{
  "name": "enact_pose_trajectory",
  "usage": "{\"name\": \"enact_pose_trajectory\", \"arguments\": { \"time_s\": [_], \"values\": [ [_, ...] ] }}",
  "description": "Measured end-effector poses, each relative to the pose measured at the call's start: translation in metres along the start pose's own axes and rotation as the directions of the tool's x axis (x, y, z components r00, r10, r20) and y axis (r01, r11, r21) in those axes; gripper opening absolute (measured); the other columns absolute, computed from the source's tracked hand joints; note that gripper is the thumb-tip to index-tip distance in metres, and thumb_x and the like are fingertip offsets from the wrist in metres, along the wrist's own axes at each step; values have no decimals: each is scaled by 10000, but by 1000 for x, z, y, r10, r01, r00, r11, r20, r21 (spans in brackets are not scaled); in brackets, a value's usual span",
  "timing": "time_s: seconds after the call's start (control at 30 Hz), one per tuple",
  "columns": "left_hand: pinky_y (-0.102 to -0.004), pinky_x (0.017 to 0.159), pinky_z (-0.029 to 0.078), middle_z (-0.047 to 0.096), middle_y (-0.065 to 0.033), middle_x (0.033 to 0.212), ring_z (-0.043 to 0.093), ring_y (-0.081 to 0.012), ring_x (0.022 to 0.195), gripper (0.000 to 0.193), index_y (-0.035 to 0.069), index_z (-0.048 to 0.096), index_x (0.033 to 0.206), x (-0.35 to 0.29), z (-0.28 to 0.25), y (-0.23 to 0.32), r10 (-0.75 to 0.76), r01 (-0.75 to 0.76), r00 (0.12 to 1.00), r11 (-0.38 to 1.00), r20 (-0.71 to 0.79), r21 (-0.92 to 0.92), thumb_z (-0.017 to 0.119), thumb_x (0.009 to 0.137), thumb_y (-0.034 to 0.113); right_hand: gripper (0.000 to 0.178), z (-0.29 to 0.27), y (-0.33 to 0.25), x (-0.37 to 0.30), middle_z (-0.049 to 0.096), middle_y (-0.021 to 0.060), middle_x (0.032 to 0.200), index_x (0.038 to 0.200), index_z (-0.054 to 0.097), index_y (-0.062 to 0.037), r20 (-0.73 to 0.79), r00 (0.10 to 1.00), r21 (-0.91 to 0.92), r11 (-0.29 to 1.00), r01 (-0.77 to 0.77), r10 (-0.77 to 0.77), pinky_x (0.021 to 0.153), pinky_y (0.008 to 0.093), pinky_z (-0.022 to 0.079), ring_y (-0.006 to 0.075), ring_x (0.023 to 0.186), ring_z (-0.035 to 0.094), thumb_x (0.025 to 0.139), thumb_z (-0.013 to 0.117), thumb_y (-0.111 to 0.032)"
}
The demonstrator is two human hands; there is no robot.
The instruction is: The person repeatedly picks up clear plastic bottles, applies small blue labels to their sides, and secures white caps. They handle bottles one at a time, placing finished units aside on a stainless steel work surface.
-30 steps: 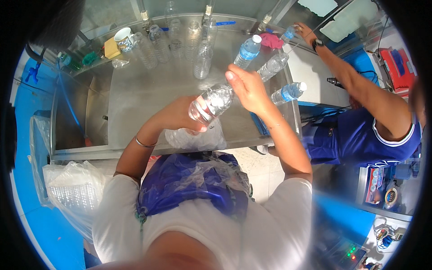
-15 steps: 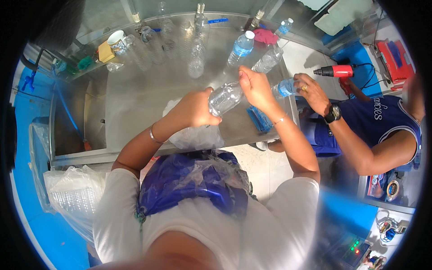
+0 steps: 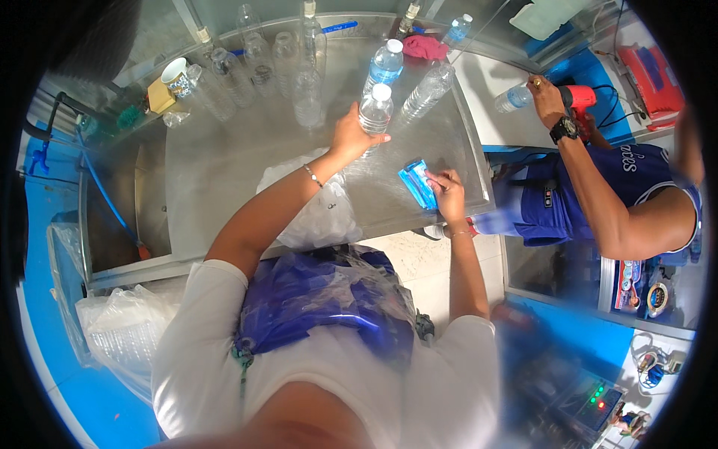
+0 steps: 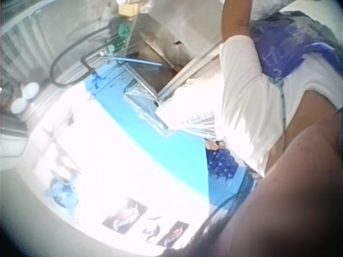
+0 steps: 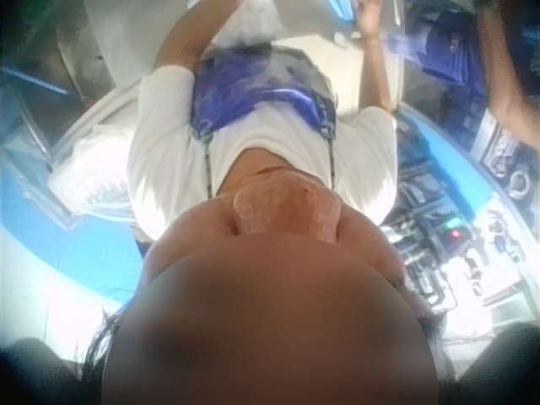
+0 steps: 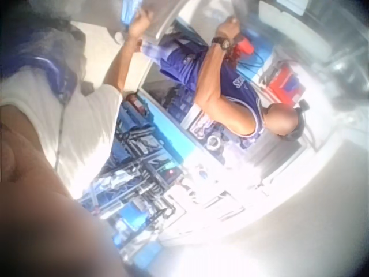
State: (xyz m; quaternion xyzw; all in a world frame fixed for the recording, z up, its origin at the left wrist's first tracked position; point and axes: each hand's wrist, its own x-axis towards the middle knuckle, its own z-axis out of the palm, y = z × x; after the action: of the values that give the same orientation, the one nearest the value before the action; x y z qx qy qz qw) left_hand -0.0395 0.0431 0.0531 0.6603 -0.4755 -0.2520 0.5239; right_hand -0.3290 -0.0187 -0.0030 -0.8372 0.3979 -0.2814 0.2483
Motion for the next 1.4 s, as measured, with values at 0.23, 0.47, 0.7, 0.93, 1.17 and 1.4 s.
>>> {"name": "enact_pose_trajectory", "arguments": {
  "time_s": [0.23, 0.47, 0.7, 0.93, 1.17, 1.4],
  "values": [
    [-446, 948, 452, 485, -238, 1251, 523, -386, 1131, 860, -10, 443, 1219, -7, 24, -20, 44, -40, 998, 992, -37, 118, 921, 573, 294, 247, 4, -23, 0, 599, 87, 1025, 1032, 761, -141, -213, 975, 10, 998, -64, 64, 792, 299, 479, 195, 907, 565, 806, 733, -46],
    [-426, 946, 452, 617, -159, 1100, 584, -295, 1089, 547, 5, 564, 1191, -25, -26, 15, -133, 119, 757, 991, 640, 66, 756, 805, 341, 185, -1, -116, 17, 568, 74, 1137, 1037, 736, -38, -219, 967, 518, 856, 5, 127, 864, 260, 458, 142, 1007, 552, 861, 681, -17],
    [-294, 741, 577, 670, -114, 950, 662, -132, 823, 236, -42, 632, 1085, -57, -21, 40, -150, 397, 869, 779, 471, -484, 636, 926, 132, 65, 26, -149, 30, 623, -4, 907, 937, 635, -31, 90, 942, 759, 590, -274, 322, 666, 217, 452, 60, 762, 551, 882, 669, -40],
    [-380, 787, 537, 637, -172, 1050, 655, -275, 896, 536, -22, 562, 1150, -38, -42, 50, 150, -149, 989, 987, -3, -59, 816, 738, 209, 64, -38, -173, 71, 614, 69, 795, 936, 608, -33, -132, 989, 167, 985, -48, 71, 602, 298, 456, 145, 674, 596, 877, 613, -58],
    [-410, 996, 441, 511, -199, 1314, 524, -359, 1197, 780, 11, 430, 1346, 2, -28, 42, 390, -395, 916, 918, 96, 42, 824, 709, 231, 243, -34, -210, 128, 520, 94, 790, 1025, 633, -42, 170, 945, -121, 946, 300, -278, 623, 343, 461, 214, 638, 532, 785, 658, -15],
    [-415, 980, 447, 539, -204, 1276, 540, -362, 1174, 780, -15, 448, 1318, -4, -18, 25, 395, -395, 918, 918, -36, -18, 834, 695, 254, 261, -27, -208, 135, 530, 101, 764, 1010, 699, -81, 221, 936, -161, 936, 312, -274, 610, 349, 462, 218, 632, 547, 754, 752, -85]
  ]
}}
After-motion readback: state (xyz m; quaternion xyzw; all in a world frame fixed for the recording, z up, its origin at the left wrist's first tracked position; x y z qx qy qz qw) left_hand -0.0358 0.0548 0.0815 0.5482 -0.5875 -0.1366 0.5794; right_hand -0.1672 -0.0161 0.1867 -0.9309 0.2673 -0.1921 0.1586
